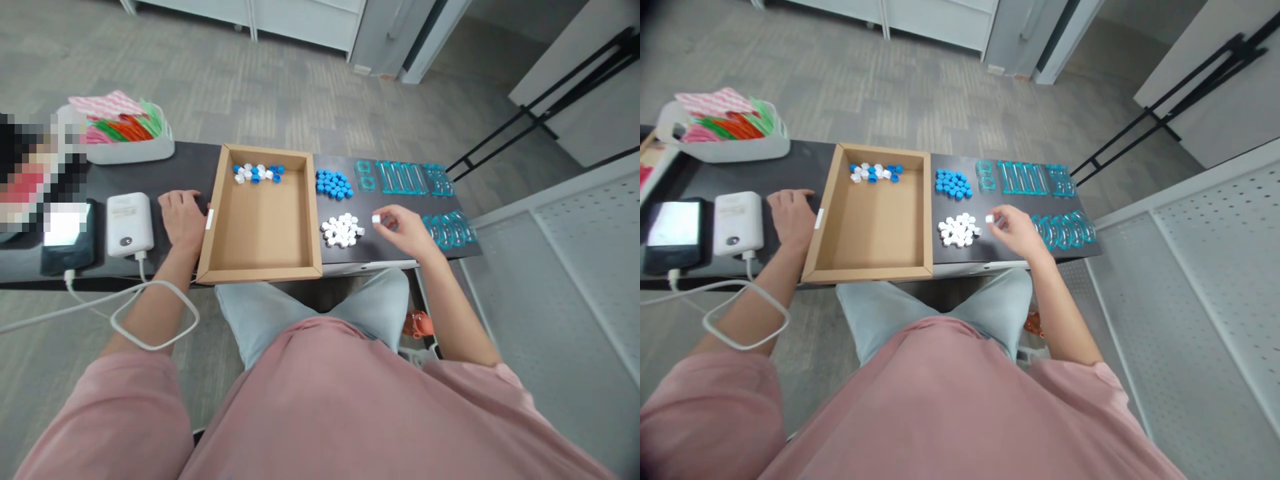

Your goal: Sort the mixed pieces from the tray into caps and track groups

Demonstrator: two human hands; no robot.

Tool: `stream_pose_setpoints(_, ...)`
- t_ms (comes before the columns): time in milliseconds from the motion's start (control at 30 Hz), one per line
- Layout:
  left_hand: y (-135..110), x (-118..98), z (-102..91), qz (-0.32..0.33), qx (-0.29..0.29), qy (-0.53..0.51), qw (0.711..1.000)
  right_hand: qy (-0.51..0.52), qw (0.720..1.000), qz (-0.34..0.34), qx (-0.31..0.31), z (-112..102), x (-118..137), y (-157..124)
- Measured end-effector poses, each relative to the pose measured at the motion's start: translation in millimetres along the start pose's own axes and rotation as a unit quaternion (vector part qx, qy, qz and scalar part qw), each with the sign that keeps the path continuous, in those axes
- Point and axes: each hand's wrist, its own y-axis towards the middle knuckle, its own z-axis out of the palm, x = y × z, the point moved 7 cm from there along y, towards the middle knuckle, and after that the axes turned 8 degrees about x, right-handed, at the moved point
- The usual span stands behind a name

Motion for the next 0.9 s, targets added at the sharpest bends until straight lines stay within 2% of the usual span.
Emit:
stream_pose_setpoints(133,0,1,-1.2,-0.004,-0.010,0.002,1.000,0.008,0.999,0.039,0.029,39,-19,-34)
stream_pose_setpoints(300,1,-2,-3.2,-0.011,0.001,0.022,1.000,0.055,0.995,0.074,0.029,67,-29,-39)
stream_pose_setpoints(400,1,-2,-4.6,-0.016,0.001,0.018,1.000,0.084,0.993,0.085,0.016,70,-34,-35)
stream_pose_setpoints(533,0,-2,-5.5,-0.011,-0.007,0.008,1.000,0.085,0.991,0.085,-0.052,62,-36,-24)
stream_pose_setpoints(767,-4,-4,-8.1,-0.021,-0.004,0.023,1.000,0.043,0.996,0.079,-0.010,75,-33,1)
stream_pose_setpoints(900,-3,-5,-8.9,-0.021,-0.006,0.028,0.999,0.059,0.994,0.077,-0.050,69,-38,-1)
